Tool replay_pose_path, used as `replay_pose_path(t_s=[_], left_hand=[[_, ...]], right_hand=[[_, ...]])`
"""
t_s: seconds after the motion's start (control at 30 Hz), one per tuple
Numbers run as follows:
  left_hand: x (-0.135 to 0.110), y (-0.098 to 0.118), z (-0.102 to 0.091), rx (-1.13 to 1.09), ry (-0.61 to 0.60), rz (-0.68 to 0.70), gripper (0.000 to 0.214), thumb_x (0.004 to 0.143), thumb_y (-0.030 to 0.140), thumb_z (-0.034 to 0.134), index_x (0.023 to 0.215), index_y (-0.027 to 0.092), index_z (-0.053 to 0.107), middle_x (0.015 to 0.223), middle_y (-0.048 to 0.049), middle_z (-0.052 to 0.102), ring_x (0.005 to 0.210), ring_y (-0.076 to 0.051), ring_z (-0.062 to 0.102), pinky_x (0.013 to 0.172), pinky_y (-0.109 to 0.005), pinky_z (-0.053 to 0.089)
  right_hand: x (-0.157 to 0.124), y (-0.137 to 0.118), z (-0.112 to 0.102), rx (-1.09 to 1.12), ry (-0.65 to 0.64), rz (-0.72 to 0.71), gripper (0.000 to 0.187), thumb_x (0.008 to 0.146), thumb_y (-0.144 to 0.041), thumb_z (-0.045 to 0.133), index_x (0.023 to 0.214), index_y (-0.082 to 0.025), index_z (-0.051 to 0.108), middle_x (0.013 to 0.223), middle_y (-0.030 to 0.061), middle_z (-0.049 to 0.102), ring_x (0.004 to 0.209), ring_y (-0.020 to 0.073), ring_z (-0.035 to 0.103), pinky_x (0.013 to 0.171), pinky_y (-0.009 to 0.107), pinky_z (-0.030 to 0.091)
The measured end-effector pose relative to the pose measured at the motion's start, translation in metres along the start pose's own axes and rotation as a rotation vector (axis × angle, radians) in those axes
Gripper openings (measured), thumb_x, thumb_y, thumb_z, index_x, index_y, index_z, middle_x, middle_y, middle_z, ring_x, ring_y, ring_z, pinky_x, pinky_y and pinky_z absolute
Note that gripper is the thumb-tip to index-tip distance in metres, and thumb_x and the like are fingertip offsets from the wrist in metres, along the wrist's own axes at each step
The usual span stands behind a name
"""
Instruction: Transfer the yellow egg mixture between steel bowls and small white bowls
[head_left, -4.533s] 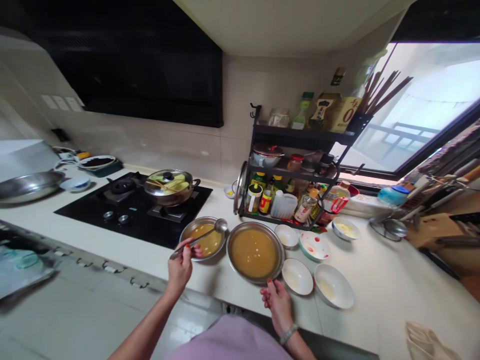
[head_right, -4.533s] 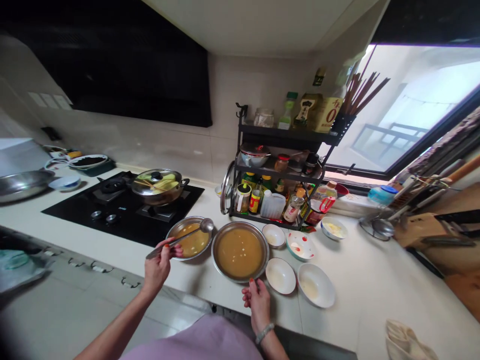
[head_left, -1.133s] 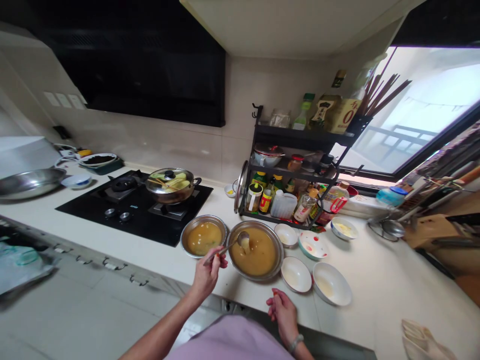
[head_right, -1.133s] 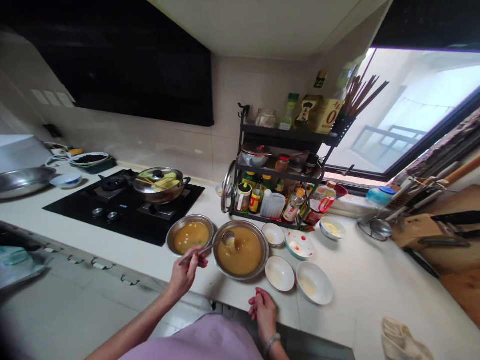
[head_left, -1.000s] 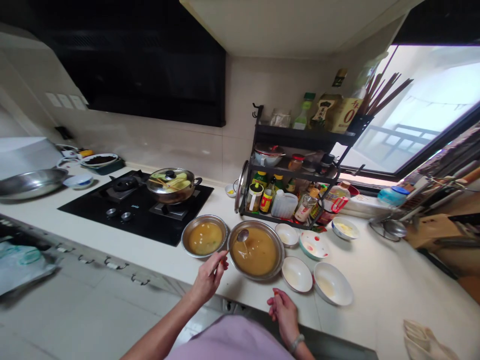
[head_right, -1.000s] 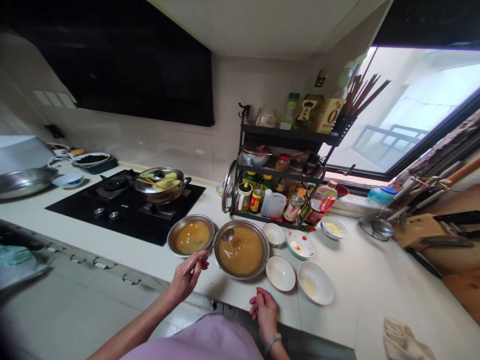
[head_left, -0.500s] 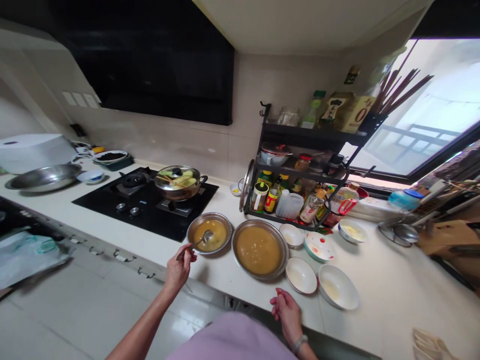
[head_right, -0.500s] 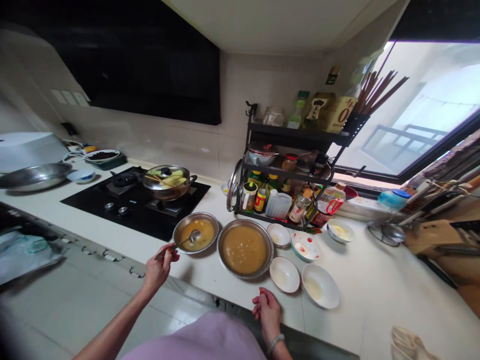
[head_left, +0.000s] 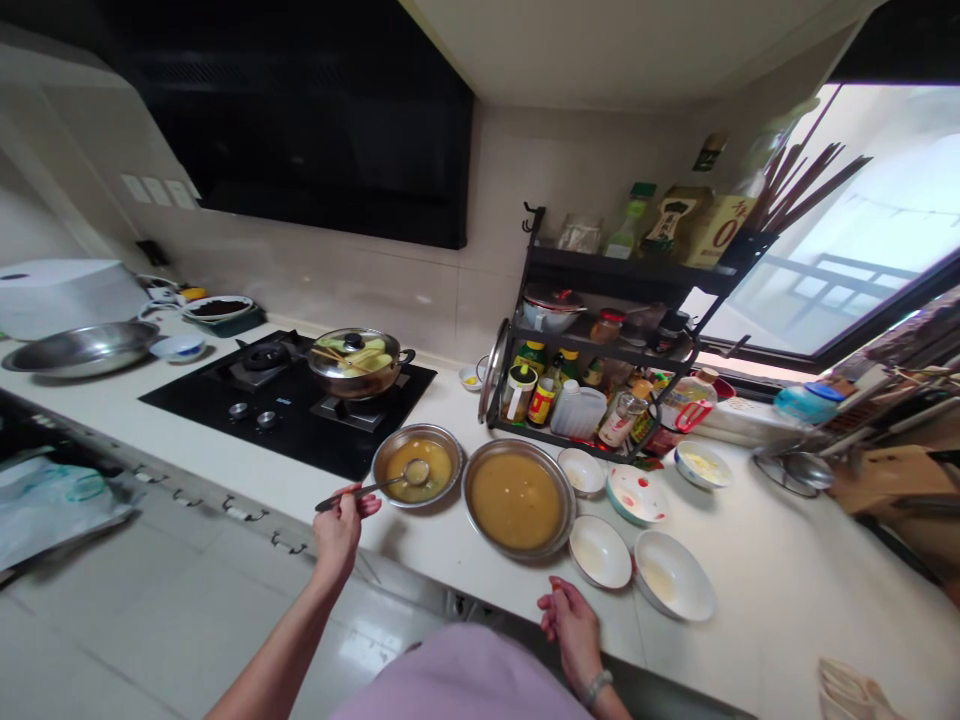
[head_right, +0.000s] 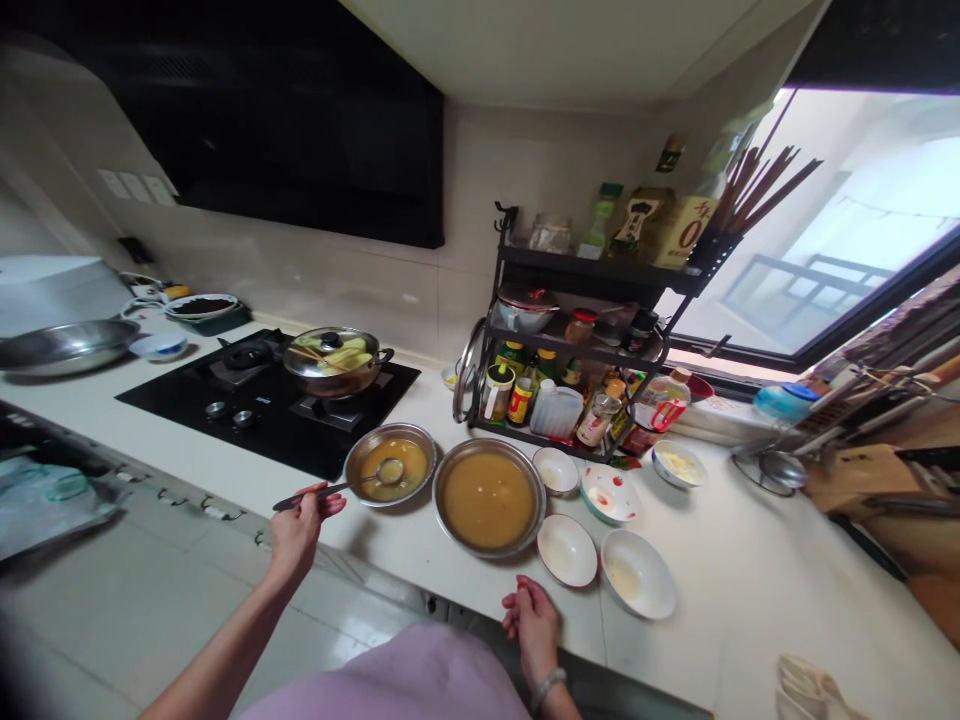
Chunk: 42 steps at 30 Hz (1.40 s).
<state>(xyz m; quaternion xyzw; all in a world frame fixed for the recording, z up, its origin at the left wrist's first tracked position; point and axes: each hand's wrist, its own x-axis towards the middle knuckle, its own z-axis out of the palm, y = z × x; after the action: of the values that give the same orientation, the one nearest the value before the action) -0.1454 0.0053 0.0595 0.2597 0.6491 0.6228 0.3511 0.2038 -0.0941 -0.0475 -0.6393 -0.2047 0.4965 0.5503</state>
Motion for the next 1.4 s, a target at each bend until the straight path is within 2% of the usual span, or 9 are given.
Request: replay_pose_path(t_s=[0.27,0.43,0.57,0.7,0.9,0.97,1.13,1.2,1.4], left_hand=[[-0.008,0.018,0.011,-0.119,-0.033,-0.036,0.017,0.082,0.019,0.045,0.088,0.012,0.060,0.058,-0.0056,0.070,0.056,-0.020,0.071,0.064,-0.034,0.060],[-0.025,0.027,0.030,-0.134,-0.154,-0.019,0.018,0.085,0.023,0.046,0.092,0.011,0.059,0.060,-0.0059,0.071,0.055,-0.020,0.071,0.062,-0.034,0.060],[-0.040,0.019,0.050,-0.146,-0.300,0.039,0.022,0.086,0.029,0.047,0.094,0.012,0.057,0.062,-0.0057,0.070,0.056,-0.022,0.071,0.062,-0.038,0.060],[-0.058,0.004,0.064,-0.039,-0.456,0.202,0.028,0.088,0.035,0.045,0.100,0.013,0.058,0.066,-0.0058,0.070,0.057,-0.021,0.071,0.059,-0.035,0.060],[-0.076,-0.004,0.061,0.248,-0.717,0.745,0.027,0.090,0.027,0.045,0.109,0.018,0.061,0.081,-0.0057,0.071,0.067,-0.014,0.069,0.066,-0.026,0.058],[-0.074,-0.001,0.057,0.263,-0.686,0.783,0.027,0.090,0.026,0.043,0.108,0.018,0.062,0.081,-0.0056,0.071,0.068,-0.014,0.069,0.067,-0.026,0.057],[-0.043,0.004,0.043,0.183,-0.365,0.509,0.029,0.091,0.033,0.039,0.105,0.017,0.060,0.074,-0.0056,0.073,0.063,-0.018,0.071,0.064,-0.030,0.058],[-0.026,0.001,0.034,0.237,-0.270,0.467,0.029,0.089,0.034,0.041,0.104,0.017,0.060,0.071,-0.0049,0.073,0.063,-0.020,0.072,0.064,-0.030,0.058],[-0.004,-0.022,0.013,0.398,-0.264,0.386,0.030,0.085,0.037,0.043,0.101,0.017,0.060,0.062,-0.0031,0.072,0.061,-0.022,0.072,0.061,-0.032,0.057]], right_hand=[[0.001,0.001,0.001,0.012,0.005,0.000,0.055,0.057,-0.053,0.071,0.093,-0.015,0.057,0.054,0.0000,0.064,0.036,0.0124,0.050,0.034,0.021,0.029],[0.001,0.003,0.001,0.011,0.011,-0.003,0.053,0.058,-0.052,0.069,0.093,-0.015,0.057,0.055,0.0000,0.064,0.037,0.0127,0.051,0.034,0.021,0.029],[0.002,0.003,0.001,0.011,0.013,-0.006,0.053,0.058,-0.052,0.070,0.093,-0.015,0.057,0.054,-0.0005,0.064,0.036,0.0125,0.050,0.034,0.021,0.028],[0.002,0.001,0.000,0.022,0.000,-0.001,0.053,0.057,-0.052,0.070,0.093,-0.015,0.056,0.054,-0.0004,0.064,0.036,0.0129,0.050,0.034,0.021,0.028],[0.001,0.001,-0.001,0.017,-0.008,-0.002,0.052,0.059,-0.050,0.068,0.094,-0.015,0.056,0.055,-0.0001,0.064,0.036,0.0126,0.050,0.035,0.022,0.029],[0.001,0.002,-0.001,0.013,-0.009,0.001,0.050,0.059,-0.049,0.068,0.094,-0.015,0.056,0.055,-0.0002,0.064,0.037,0.0124,0.050,0.035,0.022,0.029],[0.002,0.003,-0.002,0.017,-0.018,0.015,0.050,0.059,-0.050,0.068,0.094,-0.016,0.056,0.055,-0.0006,0.063,0.036,0.0122,0.050,0.034,0.021,0.028],[0.002,0.003,-0.002,0.015,-0.015,0.015,0.052,0.058,-0.050,0.069,0.094,-0.016,0.056,0.055,-0.0003,0.064,0.036,0.0124,0.050,0.034,0.021,0.028],[0.002,0.002,-0.002,0.003,-0.015,0.007,0.053,0.059,-0.051,0.069,0.095,-0.015,0.056,0.056,0.0003,0.064,0.037,0.0123,0.050,0.034,0.021,0.029]])
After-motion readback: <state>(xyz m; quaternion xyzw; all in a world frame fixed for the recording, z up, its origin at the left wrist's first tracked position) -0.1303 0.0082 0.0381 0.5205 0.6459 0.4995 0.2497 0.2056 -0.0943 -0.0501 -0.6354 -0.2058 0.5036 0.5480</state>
